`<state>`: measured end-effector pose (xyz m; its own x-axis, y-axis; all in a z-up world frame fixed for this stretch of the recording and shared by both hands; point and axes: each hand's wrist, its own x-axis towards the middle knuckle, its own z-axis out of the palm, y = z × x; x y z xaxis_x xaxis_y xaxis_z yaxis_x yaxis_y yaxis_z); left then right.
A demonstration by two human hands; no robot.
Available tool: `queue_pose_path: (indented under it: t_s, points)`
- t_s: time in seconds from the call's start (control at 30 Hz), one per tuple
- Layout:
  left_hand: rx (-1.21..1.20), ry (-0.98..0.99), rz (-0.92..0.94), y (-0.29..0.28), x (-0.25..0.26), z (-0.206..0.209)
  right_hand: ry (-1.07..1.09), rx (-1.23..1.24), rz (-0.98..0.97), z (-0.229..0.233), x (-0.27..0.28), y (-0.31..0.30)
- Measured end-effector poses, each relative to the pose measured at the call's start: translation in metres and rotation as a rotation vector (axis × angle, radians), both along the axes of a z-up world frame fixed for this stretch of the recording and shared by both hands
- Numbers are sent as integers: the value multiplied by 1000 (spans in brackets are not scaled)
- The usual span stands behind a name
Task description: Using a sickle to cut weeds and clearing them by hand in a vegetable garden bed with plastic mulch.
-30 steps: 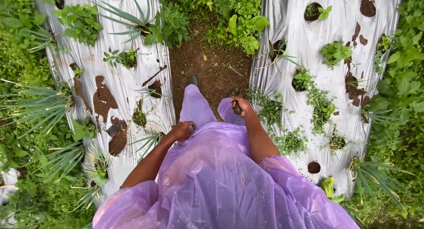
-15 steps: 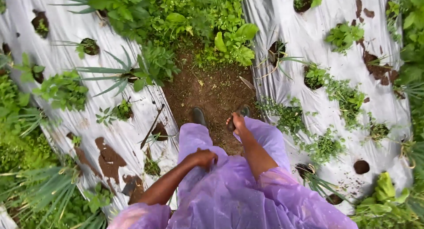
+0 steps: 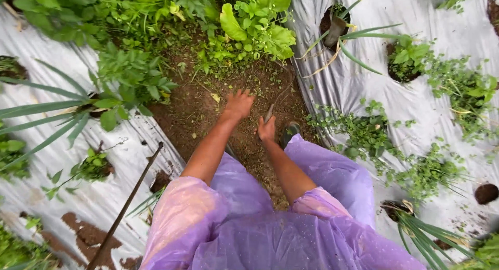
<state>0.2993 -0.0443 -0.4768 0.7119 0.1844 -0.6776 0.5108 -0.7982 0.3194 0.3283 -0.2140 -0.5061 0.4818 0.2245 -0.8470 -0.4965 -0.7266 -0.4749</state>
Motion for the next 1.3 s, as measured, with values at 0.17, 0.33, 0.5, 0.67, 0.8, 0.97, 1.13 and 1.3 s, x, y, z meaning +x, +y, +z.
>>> queue_pose_path:
  t_s: [0.17, 0.33, 0.5, 0.67, 0.8, 0.97, 1.13, 1.3]
  points:
    - [109, -48, -137, 18, 37, -92, -222, 62, 37, -194, -26, -13]
    - [163, -195, -299, 41, 89, -151, -264, 259, -169, -185, -37, 32]
    - [303, -317, -400, 53, 133, -170, -362, 370, -234, -215, -32, 55]
    - [469, -396, -289, 95, 148, -180, -392, 408, -259, -270, -26, 82]
    - [520, -263, -178, 135, 143, -147, -250, 383, -322, -231, -27, 106]
    - [534, -82, -45, 149, 135, -161, -234, 380, -323, -221, -17, 102]
    - [555, -103, 71, 143, 132, -172, -298, 170, -160, -216, -16, 107]
    - [760, -128, -17, 137, 115, -210, -424, 449, -120, -218, -6, 101]
